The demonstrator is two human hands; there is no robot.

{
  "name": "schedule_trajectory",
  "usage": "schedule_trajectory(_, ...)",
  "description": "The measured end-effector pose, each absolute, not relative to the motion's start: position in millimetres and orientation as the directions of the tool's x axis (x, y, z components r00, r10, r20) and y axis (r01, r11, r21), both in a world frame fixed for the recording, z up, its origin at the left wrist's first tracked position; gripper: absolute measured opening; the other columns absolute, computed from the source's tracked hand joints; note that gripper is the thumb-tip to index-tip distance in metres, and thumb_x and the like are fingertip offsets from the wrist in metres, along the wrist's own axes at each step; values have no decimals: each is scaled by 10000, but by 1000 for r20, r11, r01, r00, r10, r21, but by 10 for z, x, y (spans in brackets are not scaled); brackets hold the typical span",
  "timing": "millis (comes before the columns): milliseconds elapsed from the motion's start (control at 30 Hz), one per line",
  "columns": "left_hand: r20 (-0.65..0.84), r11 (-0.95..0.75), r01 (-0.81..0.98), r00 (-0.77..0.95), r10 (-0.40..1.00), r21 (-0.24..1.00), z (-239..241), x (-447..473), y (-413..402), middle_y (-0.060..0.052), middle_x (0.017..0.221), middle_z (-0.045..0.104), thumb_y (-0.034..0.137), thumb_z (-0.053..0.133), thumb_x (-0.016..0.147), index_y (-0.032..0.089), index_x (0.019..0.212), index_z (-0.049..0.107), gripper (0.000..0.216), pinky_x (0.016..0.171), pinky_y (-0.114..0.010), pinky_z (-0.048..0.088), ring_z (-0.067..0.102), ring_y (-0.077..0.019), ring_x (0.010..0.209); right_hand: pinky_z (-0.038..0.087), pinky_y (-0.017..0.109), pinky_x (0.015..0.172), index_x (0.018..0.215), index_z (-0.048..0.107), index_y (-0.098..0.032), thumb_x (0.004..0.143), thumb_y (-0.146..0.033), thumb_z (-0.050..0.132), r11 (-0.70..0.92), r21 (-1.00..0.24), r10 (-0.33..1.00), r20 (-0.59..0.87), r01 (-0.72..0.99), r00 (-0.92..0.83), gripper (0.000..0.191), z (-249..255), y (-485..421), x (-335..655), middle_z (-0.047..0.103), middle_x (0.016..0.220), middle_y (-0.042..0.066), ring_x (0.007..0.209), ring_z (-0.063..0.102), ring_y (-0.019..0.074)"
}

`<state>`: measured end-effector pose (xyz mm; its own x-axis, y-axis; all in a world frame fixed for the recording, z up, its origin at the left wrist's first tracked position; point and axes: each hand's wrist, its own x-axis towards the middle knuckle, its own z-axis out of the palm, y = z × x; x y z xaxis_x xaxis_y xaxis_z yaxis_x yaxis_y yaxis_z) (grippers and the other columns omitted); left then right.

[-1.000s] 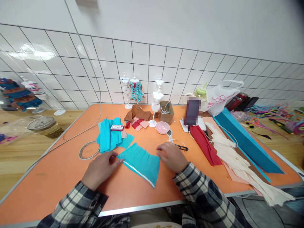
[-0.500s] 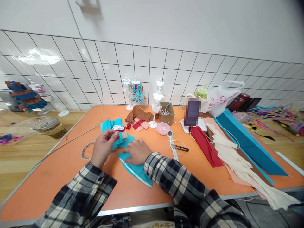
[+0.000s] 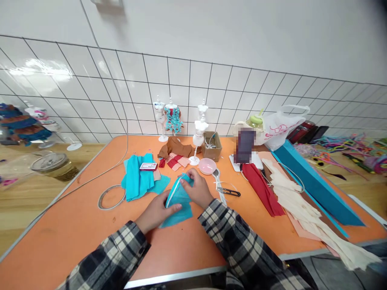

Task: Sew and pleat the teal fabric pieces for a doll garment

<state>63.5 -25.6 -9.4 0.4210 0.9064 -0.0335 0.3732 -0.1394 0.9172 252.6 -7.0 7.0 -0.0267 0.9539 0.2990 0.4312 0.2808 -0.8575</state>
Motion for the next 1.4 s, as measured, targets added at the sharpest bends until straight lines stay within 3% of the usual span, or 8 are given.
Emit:
schedule_trajectory(100,-130,-64,407,431,893,911,-156,698,-304,-84,1003,722,558,614,800,151,1051,636,479,780,-341,527,655,-260,886,417,275,658,916,432,-231,737,-340,662,192,-959,970,217,206,108,311,32,-30,2667,519,754,-40,680,514,146)
schedule_trajectory(233,-202,-15,383,520,830,924,-171,612,-251,-63,877,711,578,537,845,137,902,645,457,733,-303,513,644,-227,808,420,251,619,1207,399,-265,677,-363,736,62,-982,995,76,-180,-70,636,35,-18,2905,569,751,-57,657,549,140)
schedule_trajectory(500,-224,-84,485,543,810,871,-104,572,-229,3,654,582,572,584,816,137,699,618,452,587,-236,407,513,-139,624,394,241,651,766,630,-181,656,-398,766,78,-991,997,78,-106,8,278,-15,-12,3092,602,748,-14,704,529,133)
schedule_trajectory(867,-219,202,93,249,943,975,-66,468,-161,-24,718,651,529,754,684,162,769,667,387,634,-249,477,590,-158,687,441,262,651,797,642,-179,623,-471,770,117,-963,940,30,-241,339,363,-101,61,3159,640,730,-8,684,560,149)
schedule_trajectory(1067,-167,129,169,230,959,977,-16,507,-171,-23,673,645,571,741,669,160,749,690,422,626,-263,487,583,-162,654,467,300,682,826,641,-170,700,-494,698,128,-989,942,99,-68,321,352,-149,91,3197,665,773,27,733,598,183)
schedule_trajectory(1200,-145,107,204,182,972,973,-13,524,-179,-15,634,632,600,732,652,162,710,675,446,619,-272,489,578,-163,627,463,391,836,1006,633,-173,765,-394,673,241,-844,763,470,479,444,330,-57,-12,3146,676,1001,101,936,602,242)
schedule_trajectory(1300,-131,87,226,192,973,970,-37,562,-196,-14,625,629,600,714,666,160,709,666,445,610,-271,487,580,-162,616,436,375,875,950,655,-203,885,-297,587,452,-505,675,733,736,88,133,19,-196,2924,694,943,77,930,604,216)
schedule_trajectory(1400,-107,52,245,218,970,968,-54,617,-219,-7,603,616,584,688,689,161,709,665,425,598,-266,481,575,-157,599,450,317,765,949,682,-217,945,-294,529,650,-367,675,681,666,-284,171,12,-357,2628,711,859,45,815,607,182)
